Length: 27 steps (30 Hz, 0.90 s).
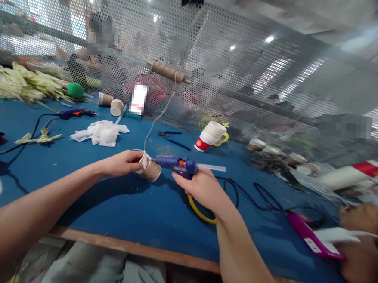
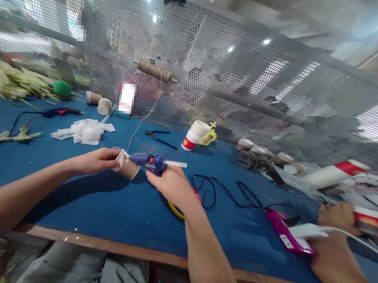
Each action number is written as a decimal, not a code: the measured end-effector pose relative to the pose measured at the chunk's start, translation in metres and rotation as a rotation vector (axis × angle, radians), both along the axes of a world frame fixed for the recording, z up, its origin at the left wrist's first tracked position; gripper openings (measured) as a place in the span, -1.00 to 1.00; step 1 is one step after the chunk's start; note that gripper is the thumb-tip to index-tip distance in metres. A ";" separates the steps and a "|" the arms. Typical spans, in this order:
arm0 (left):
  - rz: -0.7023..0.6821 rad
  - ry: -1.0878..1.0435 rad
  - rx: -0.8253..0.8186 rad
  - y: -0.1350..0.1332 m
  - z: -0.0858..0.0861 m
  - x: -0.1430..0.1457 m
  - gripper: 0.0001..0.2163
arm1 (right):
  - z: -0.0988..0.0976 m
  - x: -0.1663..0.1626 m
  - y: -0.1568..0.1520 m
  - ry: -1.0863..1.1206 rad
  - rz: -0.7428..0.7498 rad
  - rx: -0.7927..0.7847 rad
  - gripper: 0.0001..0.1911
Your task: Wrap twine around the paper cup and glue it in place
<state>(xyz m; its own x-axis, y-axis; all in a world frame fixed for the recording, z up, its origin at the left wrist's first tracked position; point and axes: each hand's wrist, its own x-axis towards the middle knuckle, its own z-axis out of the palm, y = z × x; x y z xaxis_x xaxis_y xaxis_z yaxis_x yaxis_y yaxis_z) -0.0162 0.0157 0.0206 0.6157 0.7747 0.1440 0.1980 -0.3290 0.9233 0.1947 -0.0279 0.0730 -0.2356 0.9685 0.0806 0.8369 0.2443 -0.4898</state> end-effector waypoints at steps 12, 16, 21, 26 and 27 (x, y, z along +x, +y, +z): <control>-0.043 0.081 0.027 0.000 0.002 0.000 -0.79 | 0.002 -0.002 -0.001 0.064 -0.016 -0.031 -0.75; -0.048 0.088 0.025 0.000 0.002 0.000 -0.81 | 0.001 -0.002 0.001 0.070 -0.013 -0.033 -0.74; -0.014 0.092 -0.009 0.000 0.002 0.000 -0.75 | 0.001 -0.001 -0.004 0.030 0.001 -0.065 -0.72; -0.002 0.115 0.000 0.002 0.001 -0.002 -0.72 | -0.003 0.001 -0.005 -0.031 0.073 -0.026 -0.71; -0.001 0.119 0.004 0.002 0.001 -0.002 -0.72 | -0.004 0.001 -0.005 -0.034 0.085 -0.022 -0.71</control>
<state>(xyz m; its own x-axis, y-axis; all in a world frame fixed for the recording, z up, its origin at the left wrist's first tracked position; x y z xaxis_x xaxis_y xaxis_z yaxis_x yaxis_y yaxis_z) -0.0182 0.0176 0.0214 0.6295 0.7736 0.0724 0.3062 -0.3326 0.8920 0.1961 -0.0331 0.0694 -0.3193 0.9463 0.0505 0.8296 0.3048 -0.4678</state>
